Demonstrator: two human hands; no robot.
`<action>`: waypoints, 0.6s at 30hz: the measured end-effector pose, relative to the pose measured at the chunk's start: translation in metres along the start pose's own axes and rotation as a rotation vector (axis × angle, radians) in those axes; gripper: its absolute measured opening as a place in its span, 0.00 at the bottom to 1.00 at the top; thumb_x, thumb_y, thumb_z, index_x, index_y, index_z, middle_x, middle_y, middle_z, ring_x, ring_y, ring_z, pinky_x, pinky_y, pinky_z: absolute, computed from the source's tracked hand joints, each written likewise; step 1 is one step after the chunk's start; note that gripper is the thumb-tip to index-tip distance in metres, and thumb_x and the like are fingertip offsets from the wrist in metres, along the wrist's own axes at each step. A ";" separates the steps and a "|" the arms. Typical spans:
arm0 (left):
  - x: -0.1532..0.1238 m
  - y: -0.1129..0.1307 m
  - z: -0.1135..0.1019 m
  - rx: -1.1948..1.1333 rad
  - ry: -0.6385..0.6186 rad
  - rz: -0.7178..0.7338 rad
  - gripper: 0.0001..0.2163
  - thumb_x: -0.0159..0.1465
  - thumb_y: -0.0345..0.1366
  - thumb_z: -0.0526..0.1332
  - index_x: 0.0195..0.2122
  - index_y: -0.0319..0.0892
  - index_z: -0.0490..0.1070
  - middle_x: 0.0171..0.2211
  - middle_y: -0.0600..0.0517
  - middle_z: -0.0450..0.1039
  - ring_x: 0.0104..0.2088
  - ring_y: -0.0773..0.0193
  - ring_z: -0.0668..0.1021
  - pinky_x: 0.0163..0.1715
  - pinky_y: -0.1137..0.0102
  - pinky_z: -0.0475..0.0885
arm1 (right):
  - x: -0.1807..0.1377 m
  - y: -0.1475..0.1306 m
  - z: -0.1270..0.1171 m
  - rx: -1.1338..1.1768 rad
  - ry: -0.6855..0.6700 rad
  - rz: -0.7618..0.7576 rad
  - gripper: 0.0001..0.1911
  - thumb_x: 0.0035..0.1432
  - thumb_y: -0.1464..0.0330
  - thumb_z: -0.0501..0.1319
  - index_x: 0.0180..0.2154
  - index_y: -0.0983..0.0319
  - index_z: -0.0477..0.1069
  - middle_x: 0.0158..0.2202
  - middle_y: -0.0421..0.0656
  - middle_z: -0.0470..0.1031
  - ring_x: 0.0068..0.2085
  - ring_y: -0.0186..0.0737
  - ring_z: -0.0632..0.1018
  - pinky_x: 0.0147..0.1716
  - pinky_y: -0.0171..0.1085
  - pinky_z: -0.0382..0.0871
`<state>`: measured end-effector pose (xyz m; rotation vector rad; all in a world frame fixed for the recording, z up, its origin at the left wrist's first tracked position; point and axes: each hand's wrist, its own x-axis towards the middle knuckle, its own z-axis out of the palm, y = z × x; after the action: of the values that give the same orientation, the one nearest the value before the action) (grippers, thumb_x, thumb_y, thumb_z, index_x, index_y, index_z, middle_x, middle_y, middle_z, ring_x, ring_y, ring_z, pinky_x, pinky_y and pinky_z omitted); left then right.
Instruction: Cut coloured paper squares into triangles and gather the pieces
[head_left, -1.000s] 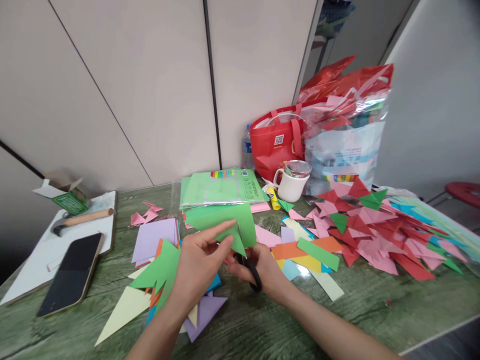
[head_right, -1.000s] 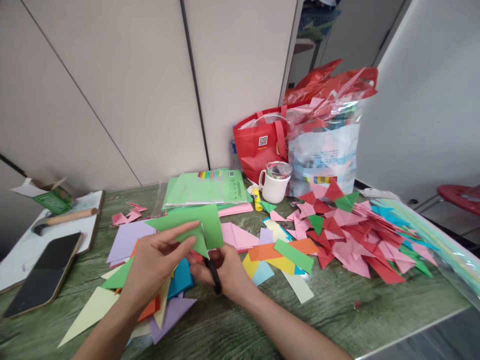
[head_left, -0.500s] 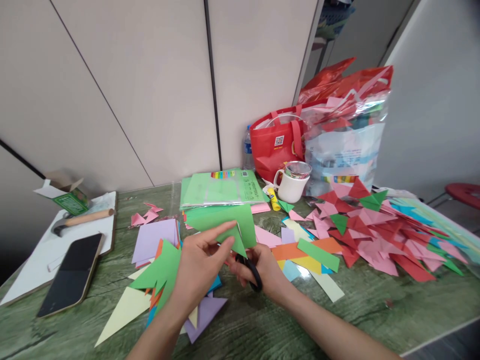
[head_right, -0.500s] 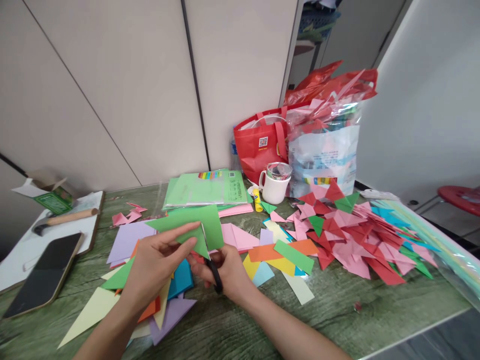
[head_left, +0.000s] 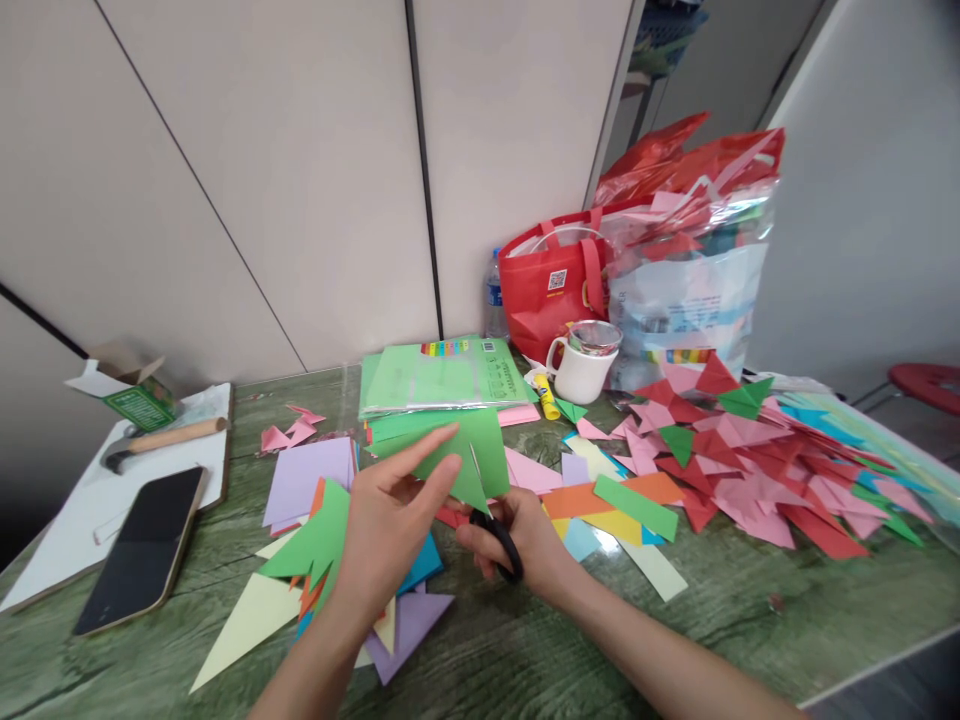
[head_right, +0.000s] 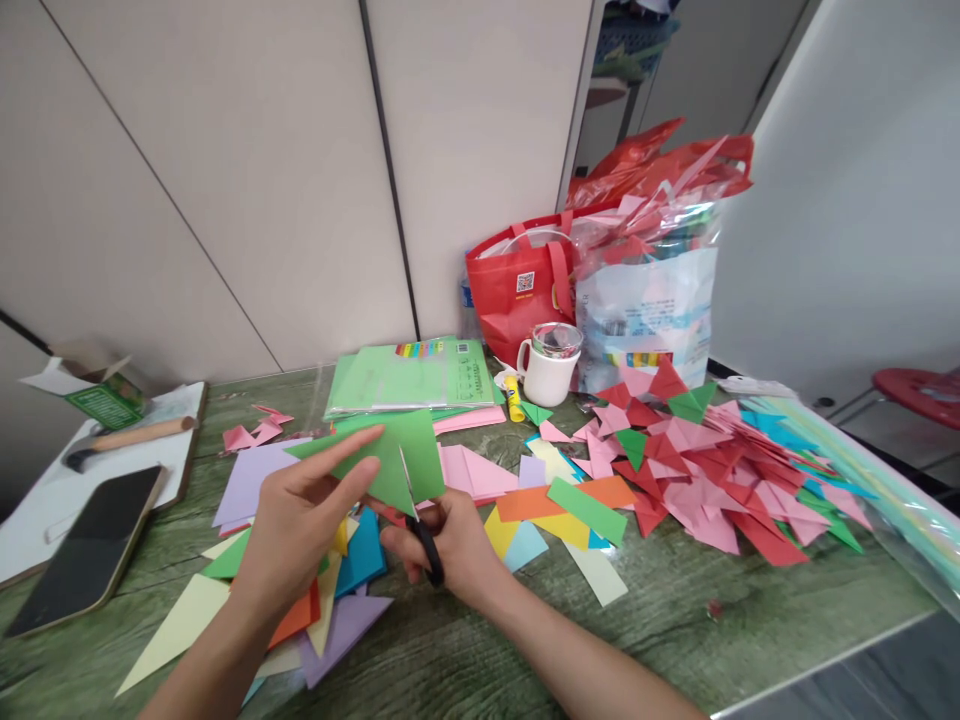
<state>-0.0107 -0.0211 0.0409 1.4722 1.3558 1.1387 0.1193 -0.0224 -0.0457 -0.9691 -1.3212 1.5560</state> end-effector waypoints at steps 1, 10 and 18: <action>0.001 -0.001 -0.001 0.002 0.007 0.008 0.15 0.55 0.38 0.62 0.45 0.45 0.74 0.32 0.52 0.79 0.20 0.69 0.76 0.18 0.77 0.69 | 0.000 0.000 0.000 0.001 -0.005 -0.001 0.16 0.45 0.59 0.65 0.26 0.64 0.64 0.13 0.34 0.65 0.14 0.29 0.65 0.13 0.28 0.55; 0.000 0.000 0.001 -0.006 0.005 -0.033 0.12 0.55 0.35 0.62 0.41 0.45 0.77 0.33 0.51 0.80 0.20 0.66 0.77 0.15 0.75 0.69 | 0.002 -0.002 0.003 0.054 -0.024 -0.104 0.19 0.42 0.58 0.67 0.30 0.61 0.62 0.20 0.34 0.64 0.20 0.30 0.66 0.19 0.30 0.61; -0.001 0.003 0.002 -0.017 -0.017 -0.027 0.10 0.55 0.32 0.61 0.37 0.47 0.78 0.31 0.55 0.79 0.17 0.66 0.76 0.15 0.73 0.71 | 0.002 -0.009 0.001 0.003 -0.029 -0.162 0.20 0.39 0.56 0.68 0.25 0.61 0.62 0.23 0.37 0.62 0.25 0.32 0.63 0.24 0.32 0.61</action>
<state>-0.0079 -0.0224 0.0435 1.4444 1.3474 1.1157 0.1193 -0.0204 -0.0364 -0.8193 -1.3821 1.4520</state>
